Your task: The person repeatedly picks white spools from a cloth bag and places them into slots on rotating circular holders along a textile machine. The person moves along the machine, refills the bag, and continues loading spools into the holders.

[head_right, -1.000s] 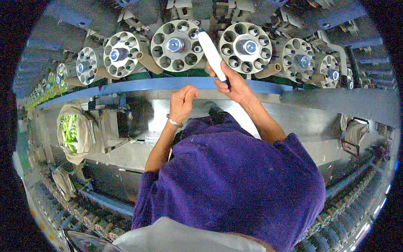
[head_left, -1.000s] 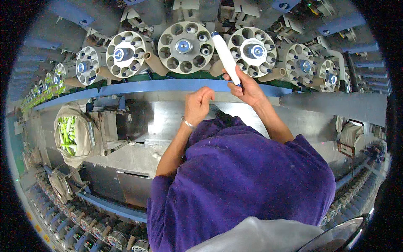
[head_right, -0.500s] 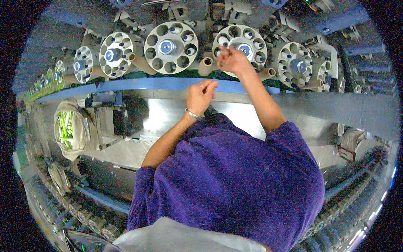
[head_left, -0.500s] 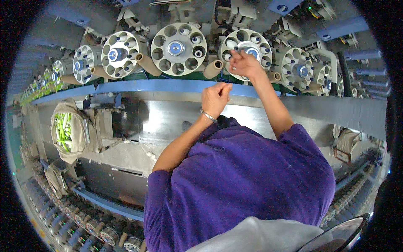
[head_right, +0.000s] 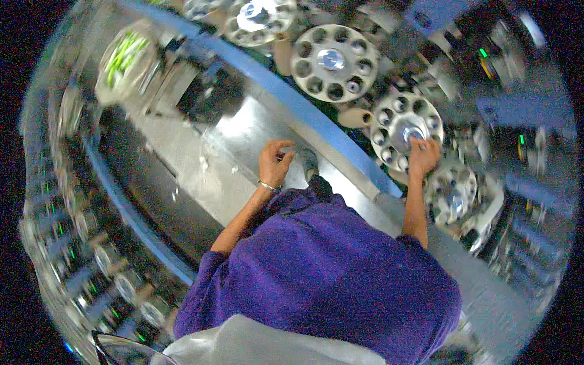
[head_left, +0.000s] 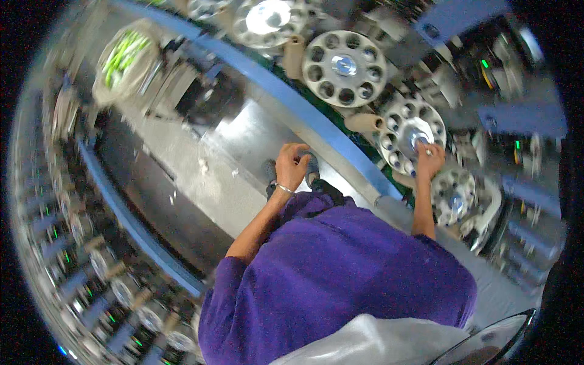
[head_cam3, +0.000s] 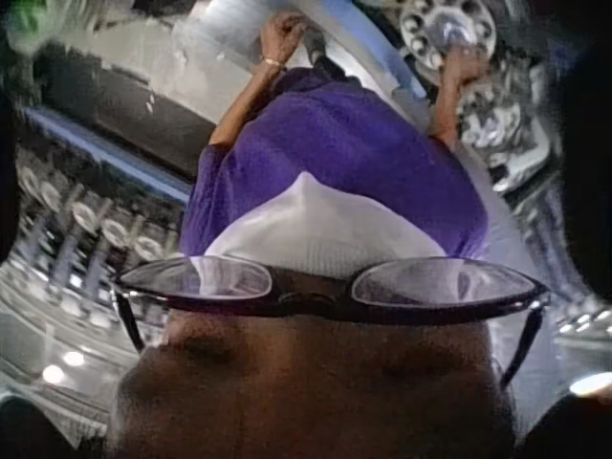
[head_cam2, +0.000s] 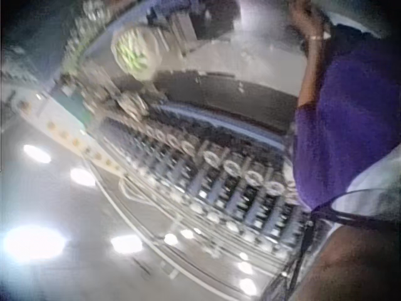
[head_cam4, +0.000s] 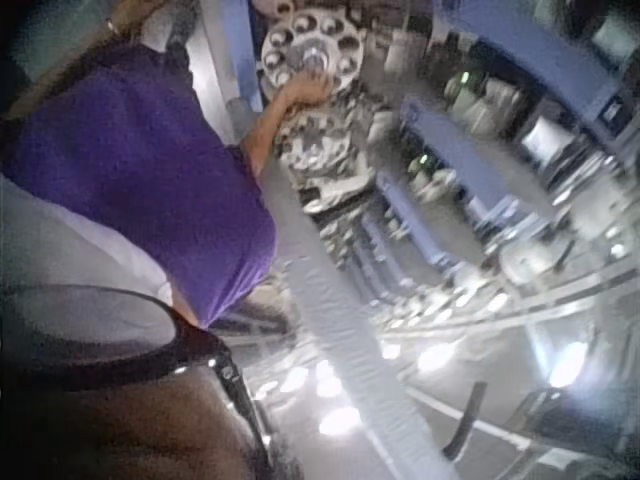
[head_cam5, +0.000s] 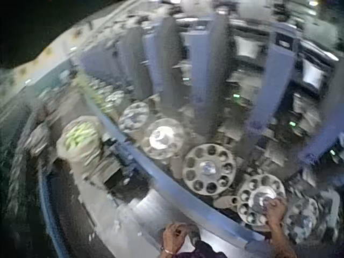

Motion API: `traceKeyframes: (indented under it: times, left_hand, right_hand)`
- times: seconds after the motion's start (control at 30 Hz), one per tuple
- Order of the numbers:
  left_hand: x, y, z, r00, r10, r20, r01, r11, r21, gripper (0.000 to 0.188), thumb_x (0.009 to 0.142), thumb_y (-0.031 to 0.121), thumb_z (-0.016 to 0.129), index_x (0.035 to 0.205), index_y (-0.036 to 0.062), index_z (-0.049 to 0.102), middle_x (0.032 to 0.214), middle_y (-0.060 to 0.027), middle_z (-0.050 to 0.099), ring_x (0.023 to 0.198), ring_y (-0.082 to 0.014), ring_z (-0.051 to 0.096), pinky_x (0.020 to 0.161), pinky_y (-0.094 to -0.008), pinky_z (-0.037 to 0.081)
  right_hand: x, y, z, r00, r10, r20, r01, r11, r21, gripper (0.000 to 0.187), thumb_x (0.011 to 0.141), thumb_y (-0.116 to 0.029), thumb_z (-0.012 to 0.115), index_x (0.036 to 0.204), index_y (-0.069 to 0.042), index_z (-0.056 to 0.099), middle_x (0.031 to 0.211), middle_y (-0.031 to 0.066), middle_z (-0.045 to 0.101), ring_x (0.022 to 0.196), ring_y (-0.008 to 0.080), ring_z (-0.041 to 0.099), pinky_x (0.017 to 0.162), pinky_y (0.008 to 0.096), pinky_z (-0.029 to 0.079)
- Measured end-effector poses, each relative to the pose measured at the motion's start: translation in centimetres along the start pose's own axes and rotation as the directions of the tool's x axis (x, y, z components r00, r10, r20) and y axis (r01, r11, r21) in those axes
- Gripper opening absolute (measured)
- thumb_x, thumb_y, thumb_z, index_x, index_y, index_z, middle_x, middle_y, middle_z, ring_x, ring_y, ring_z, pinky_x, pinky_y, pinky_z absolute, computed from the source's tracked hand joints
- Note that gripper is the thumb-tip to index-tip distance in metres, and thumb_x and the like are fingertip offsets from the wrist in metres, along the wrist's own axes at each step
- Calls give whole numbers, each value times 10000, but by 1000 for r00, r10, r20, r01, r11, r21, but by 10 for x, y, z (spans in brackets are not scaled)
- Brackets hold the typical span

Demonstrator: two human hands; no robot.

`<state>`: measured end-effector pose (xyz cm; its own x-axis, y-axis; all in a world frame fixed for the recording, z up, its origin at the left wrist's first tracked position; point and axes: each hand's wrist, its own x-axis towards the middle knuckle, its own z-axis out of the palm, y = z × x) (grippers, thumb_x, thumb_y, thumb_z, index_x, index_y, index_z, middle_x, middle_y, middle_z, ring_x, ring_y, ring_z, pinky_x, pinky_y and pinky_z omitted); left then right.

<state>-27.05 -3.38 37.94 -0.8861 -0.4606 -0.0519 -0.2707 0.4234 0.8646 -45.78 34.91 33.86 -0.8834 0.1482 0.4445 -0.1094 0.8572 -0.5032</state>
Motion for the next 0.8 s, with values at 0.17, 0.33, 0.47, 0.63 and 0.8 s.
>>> traceKeyframes:
  times: [0.17, 0.33, 0.47, 0.63, 0.8]
  left_hand:
    - [-52, -30, 8, 956, -137, -259, 148, 989, 26, 346, 745, 79, 683, 1088, 109, 653, 1016, -94, 622, 785, -235, 634, 666, -342, 527]
    - [-111, -45, 22, 989, -40, -144, 20, 989, -143, 279, 797, 115, 647, 1075, 122, 630, 983, -104, 568, 801, -259, 608, 717, -397, 494]
    - [-183, -76, -12, 963, -110, -247, 97, 993, -65, 268, 835, 186, 608, 1099, 142, 622, 1034, -106, 569, 914, -292, 604, 793, -428, 491]
    - [-376, -144, -99, 648, -383, -658, 349, 918, -190, 295, 829, 190, 604, 1116, 129, 625, 1040, -127, 596, 1005, -334, 583, 827, -459, 484]
    - [-701, -170, -192, -267, -277, -923, 662, 643, -384, 211, 828, 70, 592, 1023, 109, 663, 903, -100, 671, 858, -276, 641, 742, -383, 510]
  right_hand:
    - [17, -11, -6, 988, -68, 138, 84, 990, -109, 377, 684, -153, 779, 997, -9, 627, 878, 154, 624, 889, 326, 582, 817, 438, 450]
    - [31, -93, -5, 956, -290, 35, 270, 829, -490, 422, 739, -157, 647, 1155, -94, 617, 1250, 165, 530, 1101, 359, 518, 883, 514, 402]
    - [-20, -193, 32, 695, -716, -65, 691, 691, -212, 450, 751, -122, 540, 1195, -143, 603, 1280, 116, 508, 1118, 321, 499, 921, 488, 399]
    - [-241, -316, 50, 176, -979, 98, 844, 202, 497, 411, 733, -91, 515, 1128, -63, 625, 1192, 161, 599, 1116, 353, 542, 972, 476, 407]
    - [-549, -402, -75, -384, -921, 66, 283, -49, 958, 387, 767, 35, 571, 1148, -28, 600, 1237, 182, 545, 1182, 359, 488, 1030, 442, 362]
